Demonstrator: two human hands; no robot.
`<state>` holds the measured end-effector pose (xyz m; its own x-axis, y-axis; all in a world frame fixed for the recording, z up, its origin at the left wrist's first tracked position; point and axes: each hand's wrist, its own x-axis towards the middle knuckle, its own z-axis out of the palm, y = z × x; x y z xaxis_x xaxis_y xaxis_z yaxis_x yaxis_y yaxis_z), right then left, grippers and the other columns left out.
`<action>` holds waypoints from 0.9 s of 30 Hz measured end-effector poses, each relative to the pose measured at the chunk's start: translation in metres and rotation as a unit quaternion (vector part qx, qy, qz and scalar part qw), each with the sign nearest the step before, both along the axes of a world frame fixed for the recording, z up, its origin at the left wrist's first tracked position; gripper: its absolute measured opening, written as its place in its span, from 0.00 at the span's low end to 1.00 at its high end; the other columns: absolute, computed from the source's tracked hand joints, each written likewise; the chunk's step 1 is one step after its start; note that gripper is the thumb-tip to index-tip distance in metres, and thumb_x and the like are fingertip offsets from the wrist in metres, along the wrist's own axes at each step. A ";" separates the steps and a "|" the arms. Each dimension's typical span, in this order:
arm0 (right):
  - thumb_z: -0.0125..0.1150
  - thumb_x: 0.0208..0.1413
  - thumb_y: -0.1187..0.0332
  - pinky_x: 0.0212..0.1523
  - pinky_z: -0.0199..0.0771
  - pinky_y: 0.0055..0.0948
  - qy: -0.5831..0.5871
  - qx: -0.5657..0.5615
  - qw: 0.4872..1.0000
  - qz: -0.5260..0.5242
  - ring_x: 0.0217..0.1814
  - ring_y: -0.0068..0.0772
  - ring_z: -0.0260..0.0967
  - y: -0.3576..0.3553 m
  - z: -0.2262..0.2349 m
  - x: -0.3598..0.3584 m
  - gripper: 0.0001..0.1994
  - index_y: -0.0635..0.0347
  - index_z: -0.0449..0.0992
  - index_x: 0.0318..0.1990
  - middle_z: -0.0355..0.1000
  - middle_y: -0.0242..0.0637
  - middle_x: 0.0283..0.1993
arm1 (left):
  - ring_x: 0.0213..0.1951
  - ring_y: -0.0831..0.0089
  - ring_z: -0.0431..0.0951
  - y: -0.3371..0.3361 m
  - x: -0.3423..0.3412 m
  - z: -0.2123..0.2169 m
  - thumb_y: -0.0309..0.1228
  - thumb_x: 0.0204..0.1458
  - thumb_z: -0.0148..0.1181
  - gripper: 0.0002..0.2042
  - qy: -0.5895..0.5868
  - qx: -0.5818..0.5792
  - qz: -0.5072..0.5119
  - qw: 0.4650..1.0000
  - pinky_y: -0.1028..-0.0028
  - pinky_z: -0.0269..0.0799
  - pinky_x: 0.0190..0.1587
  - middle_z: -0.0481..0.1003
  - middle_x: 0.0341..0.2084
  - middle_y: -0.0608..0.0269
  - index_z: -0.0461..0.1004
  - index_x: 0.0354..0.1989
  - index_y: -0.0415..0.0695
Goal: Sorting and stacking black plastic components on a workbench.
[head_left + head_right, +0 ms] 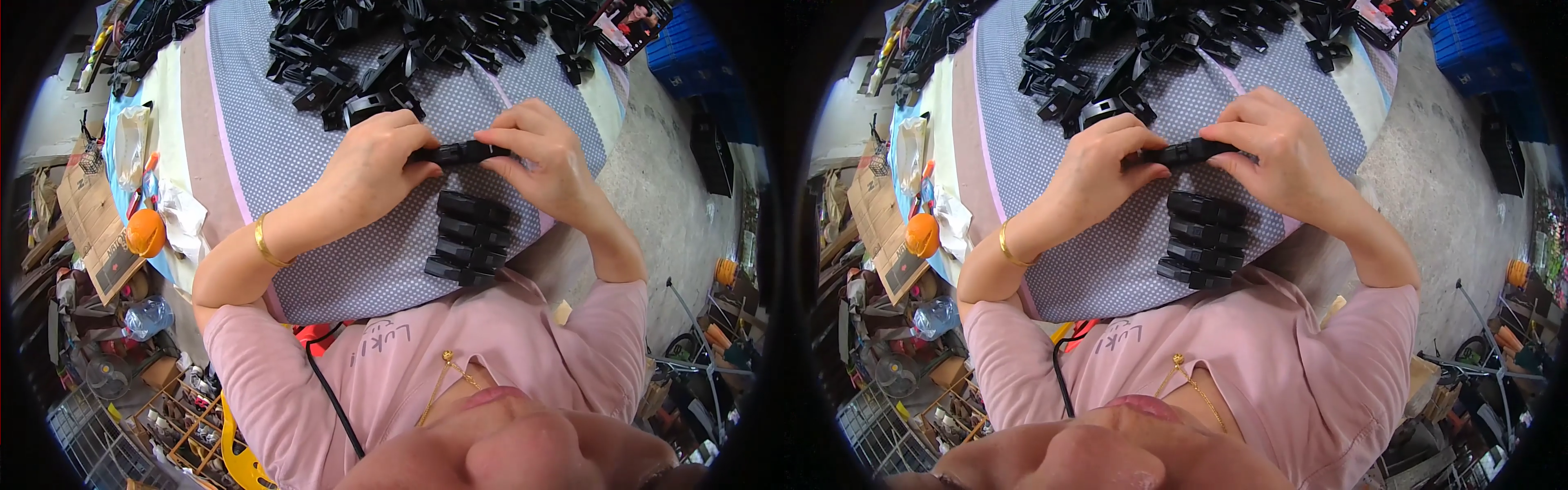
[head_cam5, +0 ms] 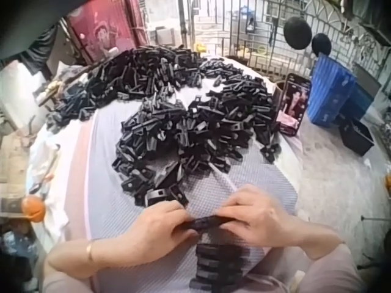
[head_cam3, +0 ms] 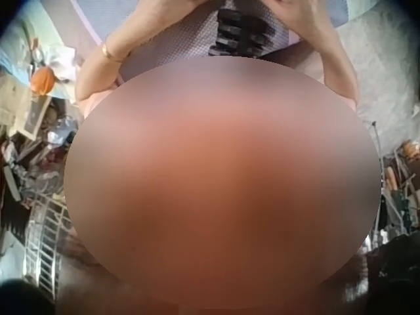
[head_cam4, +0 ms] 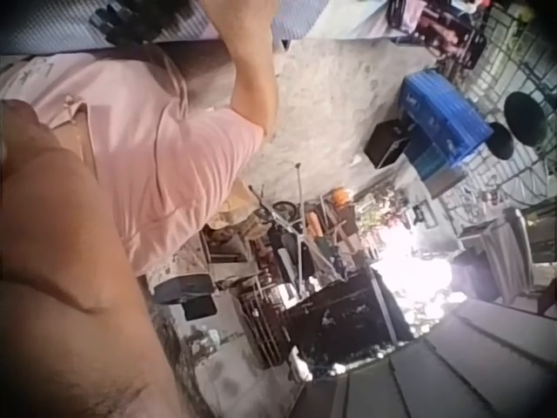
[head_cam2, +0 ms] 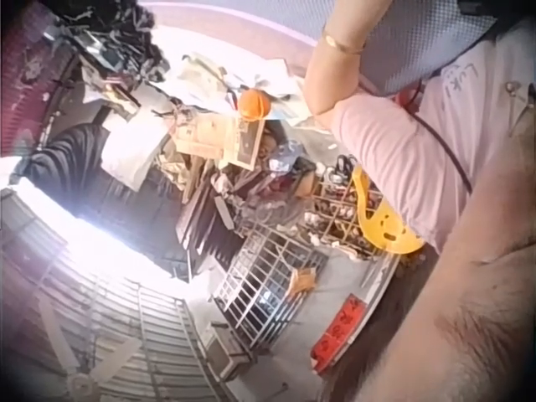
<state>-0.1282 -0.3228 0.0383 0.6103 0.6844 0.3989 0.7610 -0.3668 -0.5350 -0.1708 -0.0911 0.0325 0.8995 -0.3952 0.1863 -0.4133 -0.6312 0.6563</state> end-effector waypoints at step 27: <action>0.69 0.44 0.59 0.34 0.69 0.33 -0.086 -0.019 0.995 0.040 0.34 0.38 0.68 0.042 0.000 0.029 0.15 0.60 0.78 0.35 0.72 0.36 0.31 | 0.41 0.62 0.71 0.041 0.053 -0.008 0.38 0.45 0.66 0.12 -0.214 0.181 0.158 0.947 0.67 0.68 0.42 0.77 0.32 0.62 0.80 0.31 0.42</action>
